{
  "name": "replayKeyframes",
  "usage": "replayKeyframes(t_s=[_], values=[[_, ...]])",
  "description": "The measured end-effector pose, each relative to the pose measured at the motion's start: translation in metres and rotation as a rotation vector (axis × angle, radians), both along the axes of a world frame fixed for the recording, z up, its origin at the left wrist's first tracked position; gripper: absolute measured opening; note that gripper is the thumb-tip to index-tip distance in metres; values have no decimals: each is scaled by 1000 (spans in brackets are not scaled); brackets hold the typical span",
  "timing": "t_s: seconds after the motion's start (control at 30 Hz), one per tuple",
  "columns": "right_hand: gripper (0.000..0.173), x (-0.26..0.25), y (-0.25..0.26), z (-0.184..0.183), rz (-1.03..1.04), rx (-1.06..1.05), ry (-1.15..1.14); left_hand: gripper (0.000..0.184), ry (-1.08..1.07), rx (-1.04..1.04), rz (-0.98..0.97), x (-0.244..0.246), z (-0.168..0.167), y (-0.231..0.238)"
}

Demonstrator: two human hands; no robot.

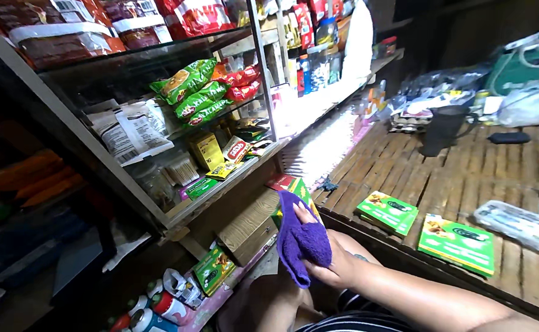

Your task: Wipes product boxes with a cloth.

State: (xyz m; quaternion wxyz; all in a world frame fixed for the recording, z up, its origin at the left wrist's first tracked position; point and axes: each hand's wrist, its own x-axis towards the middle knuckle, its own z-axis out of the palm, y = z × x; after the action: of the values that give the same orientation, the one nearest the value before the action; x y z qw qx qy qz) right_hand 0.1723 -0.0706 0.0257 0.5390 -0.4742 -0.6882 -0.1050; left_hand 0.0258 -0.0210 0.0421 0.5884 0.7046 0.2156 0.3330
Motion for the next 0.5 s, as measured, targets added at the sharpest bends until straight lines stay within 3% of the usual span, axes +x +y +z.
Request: replayKeyframes(t_s=[0.13, 0.27, 0.5], values=[[72, 10, -4, 9, -66, 34, 12, 37, -29, -53, -72, 12, -11, -4], [61, 30, 3, 8, -80, 120, 45, 59, -174, -22, -210, 22, -22, -3], [59, 53, 0, 13, -190, 125, 118, 79, -241, -67, -274, 23, -22, -3]])
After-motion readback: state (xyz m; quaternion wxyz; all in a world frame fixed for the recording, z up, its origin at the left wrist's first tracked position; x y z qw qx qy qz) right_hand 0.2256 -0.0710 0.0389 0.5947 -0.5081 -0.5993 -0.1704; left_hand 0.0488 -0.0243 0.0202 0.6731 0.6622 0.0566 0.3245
